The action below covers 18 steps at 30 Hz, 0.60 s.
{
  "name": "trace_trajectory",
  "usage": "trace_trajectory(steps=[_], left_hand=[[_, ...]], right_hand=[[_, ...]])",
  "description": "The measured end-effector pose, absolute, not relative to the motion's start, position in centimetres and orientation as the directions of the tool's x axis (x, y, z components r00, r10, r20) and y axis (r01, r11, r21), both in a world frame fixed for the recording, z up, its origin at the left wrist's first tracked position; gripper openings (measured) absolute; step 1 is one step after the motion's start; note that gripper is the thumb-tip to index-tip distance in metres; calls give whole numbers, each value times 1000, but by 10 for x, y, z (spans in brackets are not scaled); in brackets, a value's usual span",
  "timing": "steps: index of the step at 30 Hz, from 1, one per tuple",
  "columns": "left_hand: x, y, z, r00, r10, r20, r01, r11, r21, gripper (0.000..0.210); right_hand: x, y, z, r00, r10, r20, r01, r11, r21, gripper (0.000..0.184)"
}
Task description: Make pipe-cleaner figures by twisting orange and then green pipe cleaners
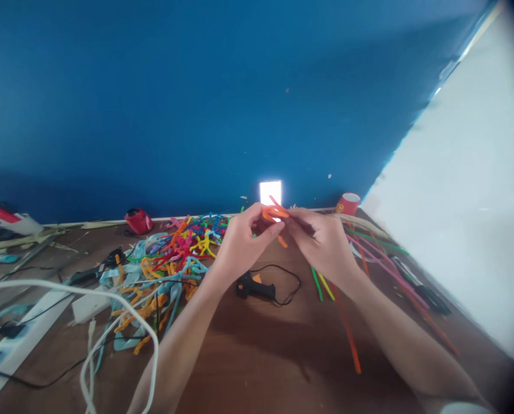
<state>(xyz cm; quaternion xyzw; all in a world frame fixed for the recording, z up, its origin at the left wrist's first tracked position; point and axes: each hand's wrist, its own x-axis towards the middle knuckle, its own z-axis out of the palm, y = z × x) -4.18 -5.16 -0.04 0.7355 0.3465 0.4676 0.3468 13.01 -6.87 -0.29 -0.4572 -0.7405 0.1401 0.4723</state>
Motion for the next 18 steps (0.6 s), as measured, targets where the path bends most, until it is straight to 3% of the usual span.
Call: trace_trajectory(steps=[4,7,9,13,18], left_hand=[[-39,-49,-4,228,782,580,220,-622,752,27],[-39,-48,-6,237,700,674,270,-714,646,37],[-36,-48,-8,277,703,655,232,-711,664,34],[-28,-55,-11,295,809,508,165,-567,807,41],[-26,-61,-8,281,891,356,154,-408,900,50]], right_hand=[[126,-69,1,-200,904,378,139,408,-902,19],[123,-72,3,-269,921,283,-34,284,-958,25],[122,-74,3,-281,918,279,-87,265,-960,25],[121,-76,2,-244,915,320,-42,320,-946,19],[120,-80,0,-297,880,370,232,442,-866,22]])
